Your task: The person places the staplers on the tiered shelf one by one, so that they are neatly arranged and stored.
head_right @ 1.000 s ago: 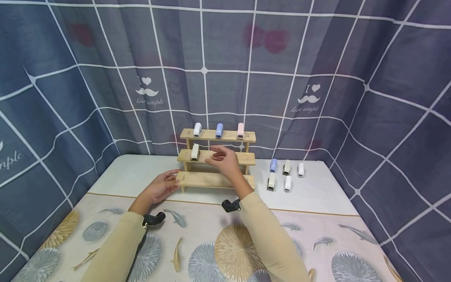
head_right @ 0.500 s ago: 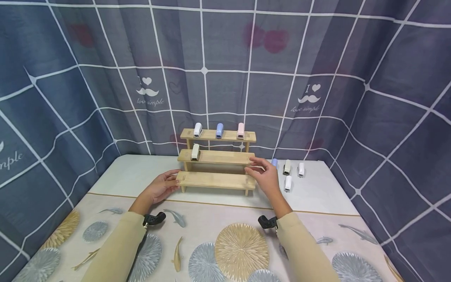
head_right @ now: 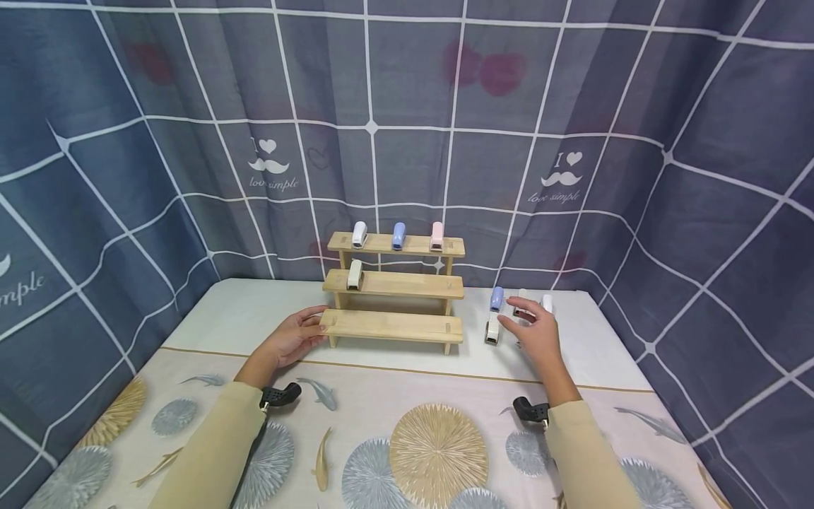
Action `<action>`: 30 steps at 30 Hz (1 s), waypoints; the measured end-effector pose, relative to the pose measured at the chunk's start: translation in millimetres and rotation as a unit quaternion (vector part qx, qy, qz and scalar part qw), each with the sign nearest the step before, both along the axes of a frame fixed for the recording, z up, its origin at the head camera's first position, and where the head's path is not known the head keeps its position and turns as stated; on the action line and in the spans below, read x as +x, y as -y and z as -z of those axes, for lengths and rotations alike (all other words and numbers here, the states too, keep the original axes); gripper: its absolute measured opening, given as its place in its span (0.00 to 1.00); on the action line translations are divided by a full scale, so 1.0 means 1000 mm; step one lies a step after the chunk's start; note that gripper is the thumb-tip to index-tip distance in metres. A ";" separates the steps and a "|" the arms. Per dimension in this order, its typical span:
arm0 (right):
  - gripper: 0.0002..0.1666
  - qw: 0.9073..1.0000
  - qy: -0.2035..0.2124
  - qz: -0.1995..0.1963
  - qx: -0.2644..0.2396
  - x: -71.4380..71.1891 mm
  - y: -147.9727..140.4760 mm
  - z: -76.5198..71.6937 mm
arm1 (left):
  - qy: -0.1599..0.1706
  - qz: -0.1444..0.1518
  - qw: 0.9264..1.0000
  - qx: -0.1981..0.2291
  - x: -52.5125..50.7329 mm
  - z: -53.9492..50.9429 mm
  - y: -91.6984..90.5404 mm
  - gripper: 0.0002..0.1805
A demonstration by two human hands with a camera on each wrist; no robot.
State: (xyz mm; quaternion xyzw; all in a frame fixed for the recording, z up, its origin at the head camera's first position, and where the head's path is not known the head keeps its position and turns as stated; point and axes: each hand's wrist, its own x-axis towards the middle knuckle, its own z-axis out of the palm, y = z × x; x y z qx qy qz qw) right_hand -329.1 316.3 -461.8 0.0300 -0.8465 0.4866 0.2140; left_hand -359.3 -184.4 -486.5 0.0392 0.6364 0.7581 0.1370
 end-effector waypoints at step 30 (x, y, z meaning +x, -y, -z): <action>0.43 0.973 0.207 -0.047 0.096 -0.011 -0.060 0.016 | -0.004 0.003 1.000 -0.002 0.000 -0.001 -0.001 0.37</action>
